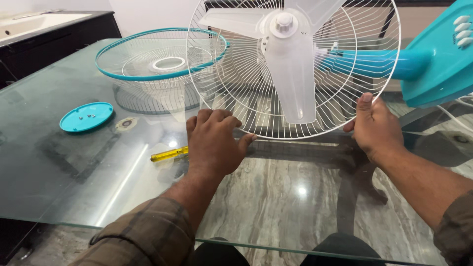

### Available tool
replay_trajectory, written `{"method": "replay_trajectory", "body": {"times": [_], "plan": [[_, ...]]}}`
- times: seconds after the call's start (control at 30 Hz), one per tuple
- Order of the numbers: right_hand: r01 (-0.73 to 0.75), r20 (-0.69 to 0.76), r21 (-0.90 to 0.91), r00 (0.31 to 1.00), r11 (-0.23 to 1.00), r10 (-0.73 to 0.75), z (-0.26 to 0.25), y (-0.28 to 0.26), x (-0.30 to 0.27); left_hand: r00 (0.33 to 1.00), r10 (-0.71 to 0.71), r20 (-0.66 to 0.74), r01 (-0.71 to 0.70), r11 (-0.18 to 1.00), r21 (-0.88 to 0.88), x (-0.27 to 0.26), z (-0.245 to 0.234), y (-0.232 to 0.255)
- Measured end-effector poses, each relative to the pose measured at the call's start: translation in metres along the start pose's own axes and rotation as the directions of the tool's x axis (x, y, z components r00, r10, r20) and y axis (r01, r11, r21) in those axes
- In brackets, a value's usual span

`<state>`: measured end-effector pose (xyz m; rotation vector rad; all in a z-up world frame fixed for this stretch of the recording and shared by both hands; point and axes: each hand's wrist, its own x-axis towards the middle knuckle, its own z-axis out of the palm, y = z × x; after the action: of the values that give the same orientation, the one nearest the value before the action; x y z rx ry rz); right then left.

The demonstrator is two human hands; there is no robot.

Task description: The person assembles a table fan by connecting internal wires, securing the control panel, attaching the fan blades to the motor hub, and fastening the front and rear grilles. The person uses a screwdriver to tighten screws and secures the blade nut by hand.

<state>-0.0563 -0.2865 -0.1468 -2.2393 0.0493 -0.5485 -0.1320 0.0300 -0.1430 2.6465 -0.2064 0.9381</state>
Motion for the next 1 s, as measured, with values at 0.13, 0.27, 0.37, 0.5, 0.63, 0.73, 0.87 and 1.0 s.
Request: {"method": "replay_trajectory", "body": {"times": [0.13, 0.27, 0.37, 0.5, 0.63, 0.73, 0.87, 1.0], "plan": [[-0.015, -0.163, -0.019, 0.987, 1.000, 0.012, 0.005, 0.014, 0.004, 0.998, 0.041, -0.038, -0.043, 0.999, -0.029, 0.001, 0.001, -0.002], [0.084, -0.283, -0.280, 0.945, 0.956, -0.165, 0.003, 0.013, -0.003, 0.992, 0.072, -0.103, -0.081, 0.993, -0.089, -0.002, -0.005, 0.000], [0.188, -0.184, -0.310, 0.950, 0.932, -0.253, 0.003, 0.009, -0.019, 0.990, 0.092, -0.108, -0.101, 0.992, -0.080, -0.006, -0.005, 0.000], [0.272, -0.070, -0.373, 0.945, 0.887, -0.320, 0.001, -0.005, -0.032, 0.983, 0.129, -0.130, -0.142, 0.985, -0.097, -0.016, -0.006, -0.007], [0.334, 0.067, -0.466, 0.937, 0.819, -0.344, 0.000, -0.019, -0.041, 0.979, 0.167, -0.117, -0.175, 0.982, -0.065, -0.029, -0.016, -0.017], [0.469, 0.172, -0.458, 0.880, 0.755, -0.442, -0.001, -0.027, -0.052, 0.991, 0.133, 0.017, -0.134, 0.989, 0.068, -0.030, -0.029, -0.031], [0.581, 0.230, -0.383, 0.813, 0.718, -0.535, -0.002, -0.039, -0.064, 0.971, -0.077, 0.228, 0.032, 0.981, 0.193, -0.033, -0.052, -0.065], [0.705, 0.333, -0.333, 0.709, 0.626, -0.621, 0.002, -0.057, -0.077, 0.929, -0.163, 0.333, 0.097, 0.974, 0.206, -0.035, -0.073, -0.103]]}}
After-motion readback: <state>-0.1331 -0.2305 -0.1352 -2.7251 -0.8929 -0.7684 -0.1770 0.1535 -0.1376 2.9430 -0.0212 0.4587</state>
